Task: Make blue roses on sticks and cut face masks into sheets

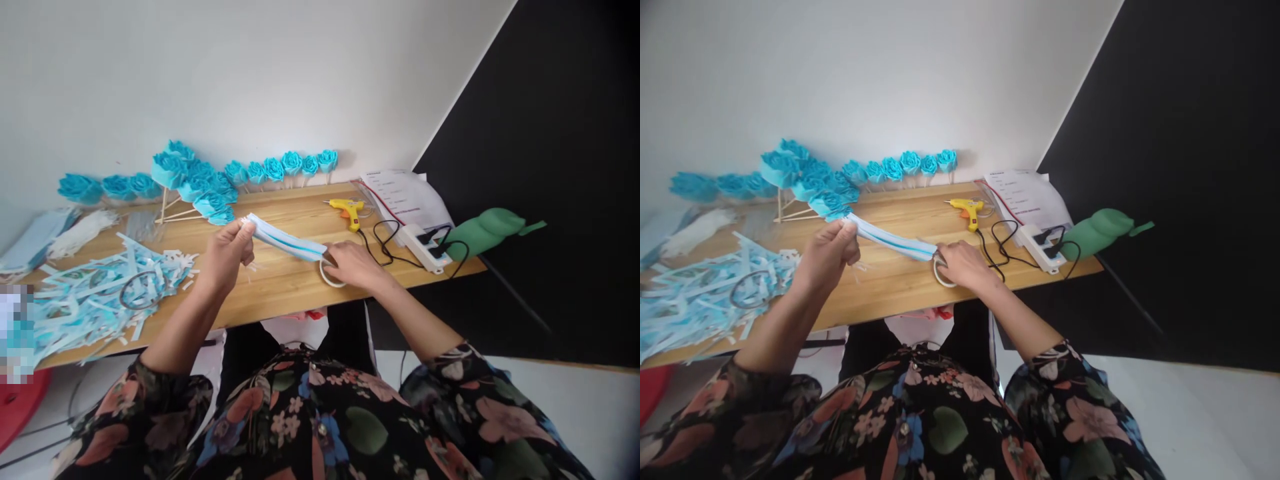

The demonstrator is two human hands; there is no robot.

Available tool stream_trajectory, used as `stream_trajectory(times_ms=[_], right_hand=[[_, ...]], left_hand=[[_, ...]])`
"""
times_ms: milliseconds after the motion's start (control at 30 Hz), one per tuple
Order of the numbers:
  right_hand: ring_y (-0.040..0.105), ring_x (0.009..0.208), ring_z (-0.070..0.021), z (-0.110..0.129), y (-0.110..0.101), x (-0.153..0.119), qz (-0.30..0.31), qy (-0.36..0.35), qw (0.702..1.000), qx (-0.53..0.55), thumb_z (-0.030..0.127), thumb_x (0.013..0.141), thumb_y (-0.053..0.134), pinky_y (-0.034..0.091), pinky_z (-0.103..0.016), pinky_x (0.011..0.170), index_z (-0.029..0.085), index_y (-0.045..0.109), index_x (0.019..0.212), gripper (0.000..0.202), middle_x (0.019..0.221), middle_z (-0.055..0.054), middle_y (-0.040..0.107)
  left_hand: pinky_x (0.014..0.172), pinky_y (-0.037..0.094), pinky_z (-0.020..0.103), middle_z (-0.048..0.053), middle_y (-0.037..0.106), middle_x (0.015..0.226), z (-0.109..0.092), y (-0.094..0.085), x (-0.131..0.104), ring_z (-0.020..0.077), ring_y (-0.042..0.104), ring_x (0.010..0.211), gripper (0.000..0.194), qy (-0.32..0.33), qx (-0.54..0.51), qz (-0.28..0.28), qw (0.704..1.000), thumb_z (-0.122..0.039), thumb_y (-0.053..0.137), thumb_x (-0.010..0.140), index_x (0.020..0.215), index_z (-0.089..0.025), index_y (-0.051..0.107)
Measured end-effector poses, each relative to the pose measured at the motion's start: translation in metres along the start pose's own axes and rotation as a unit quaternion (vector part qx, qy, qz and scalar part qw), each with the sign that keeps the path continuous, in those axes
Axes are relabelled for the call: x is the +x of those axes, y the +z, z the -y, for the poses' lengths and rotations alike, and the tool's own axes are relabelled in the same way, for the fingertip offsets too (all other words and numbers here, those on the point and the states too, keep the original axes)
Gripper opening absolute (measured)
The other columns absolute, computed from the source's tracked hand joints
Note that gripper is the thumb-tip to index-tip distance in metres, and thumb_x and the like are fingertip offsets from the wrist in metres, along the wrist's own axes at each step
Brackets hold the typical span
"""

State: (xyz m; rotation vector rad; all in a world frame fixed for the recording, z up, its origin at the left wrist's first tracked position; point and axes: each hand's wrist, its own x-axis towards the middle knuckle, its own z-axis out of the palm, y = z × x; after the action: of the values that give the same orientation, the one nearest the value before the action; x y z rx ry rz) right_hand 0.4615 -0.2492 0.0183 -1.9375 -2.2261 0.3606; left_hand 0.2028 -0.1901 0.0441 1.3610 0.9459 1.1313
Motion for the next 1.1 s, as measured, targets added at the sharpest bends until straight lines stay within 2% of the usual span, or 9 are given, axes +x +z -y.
stream_trajectory(times_ms=[67,133,233,333,533,700,900,1000,1100], right_hand=[[0.066,0.097,-0.0333,0.005,-0.006,0.004,0.026,0.0,0.998,-0.056,0.028,0.089,0.059,0.047,-0.042,0.085,0.013,0.071,0.107,0.027,0.097,-0.019,0.073],[0.066,0.104,-0.035,0.017,-0.018,0.003,-0.03,0.012,0.998,-0.045,0.035,0.094,0.055,0.047,-0.044,0.089,0.013,0.07,0.116,0.034,0.106,-0.021,0.073],[0.06,0.123,-0.0327,0.044,-0.03,0.003,-0.099,-0.036,0.991,0.082,0.045,0.093,0.058,0.045,-0.047,0.101,0.018,0.049,0.145,0.06,0.131,-0.017,0.065],[0.057,0.128,-0.0286,0.069,-0.019,0.011,-0.09,-0.093,0.971,0.2,0.047,0.083,0.07,0.044,-0.044,0.103,0.026,0.037,0.153,0.08,0.144,-0.01,0.058],[0.069,0.086,-0.0223,0.074,-0.004,0.048,-0.086,0.004,0.981,0.174,0.033,0.095,0.054,0.045,-0.028,0.074,0.016,0.074,0.105,0.028,0.092,-0.007,0.076],[0.063,0.108,-0.0204,0.055,-0.029,0.069,-0.242,-0.013,0.965,0.103,0.028,0.101,0.045,0.042,-0.029,0.09,0.017,0.067,0.126,0.036,0.119,-0.01,0.072],[0.062,0.116,-0.0261,0.06,0.006,0.073,-0.055,-0.102,0.98,0.162,0.032,0.079,0.078,0.04,-0.039,0.105,0.015,0.073,0.113,0.038,0.119,-0.013,0.073],[0.064,0.111,-0.021,0.078,0.022,0.069,-0.022,-0.119,0.931,0.345,0.041,0.092,0.062,0.046,-0.036,0.098,0.016,0.067,0.125,0.042,0.122,-0.012,0.071],[0.064,0.094,-0.0165,0.096,0.027,0.066,-0.014,-0.129,0.877,0.463,0.042,0.085,0.069,0.047,-0.031,0.087,0.017,0.068,0.123,0.046,0.106,-0.006,0.072]], left_hand=[[0.043,0.03,0.021,-0.008,0.03,0.049,0.001,-0.004,0.0,0.0074,0.028,0.043,0.031,0.0,-0.004,-0.004,1.0,-0.041,0.065,0.086,0.072,-0.019,0.05],[0.043,0.03,0.02,-0.008,0.031,0.05,0.001,-0.008,-0.001,0.0068,0.028,0.042,0.032,0.007,-0.004,-0.011,1.0,-0.042,0.066,0.086,0.071,-0.019,0.05],[0.041,0.027,0.02,-0.008,0.03,0.049,0.0,-0.01,-0.004,0.0059,0.028,0.041,0.034,0.012,-0.01,-0.013,1.0,-0.042,0.067,0.084,0.069,-0.019,0.049],[0.041,0.026,0.02,-0.008,0.031,0.049,-0.003,-0.005,-0.007,0.0054,0.028,0.04,0.033,0.018,-0.022,0.002,1.0,-0.043,0.069,0.083,0.07,-0.018,0.051],[0.041,0.026,0.019,-0.012,0.028,0.047,-0.002,-0.017,-0.001,0.0051,0.025,0.038,0.029,-0.007,-0.121,-0.007,0.993,-0.041,0.073,0.084,0.096,-0.019,0.059],[0.041,0.022,0.018,-0.014,0.023,0.046,0.006,-0.043,0.007,0.005,0.017,0.037,0.03,-0.094,-0.19,-0.014,0.977,-0.045,0.07,0.088,0.099,-0.02,0.057],[0.042,0.024,0.017,-0.015,0.024,0.048,0.018,-0.044,-0.003,0.0046,0.019,0.039,0.051,-0.093,-0.257,0.032,0.961,-0.048,0.079,0.079,0.115,-0.021,0.055],[0.043,0.026,0.017,-0.015,0.027,0.049,0.021,-0.038,-0.01,0.0049,0.021,0.04,0.065,-0.077,-0.273,0.069,0.956,-0.047,0.083,0.076,0.127,-0.022,0.052],[0.042,0.026,0.018,-0.015,0.029,0.048,0.023,-0.029,-0.014,0.0047,0.022,0.039,0.075,-0.075,-0.282,0.1,0.951,-0.046,0.084,0.074,0.135,-0.022,0.05]])
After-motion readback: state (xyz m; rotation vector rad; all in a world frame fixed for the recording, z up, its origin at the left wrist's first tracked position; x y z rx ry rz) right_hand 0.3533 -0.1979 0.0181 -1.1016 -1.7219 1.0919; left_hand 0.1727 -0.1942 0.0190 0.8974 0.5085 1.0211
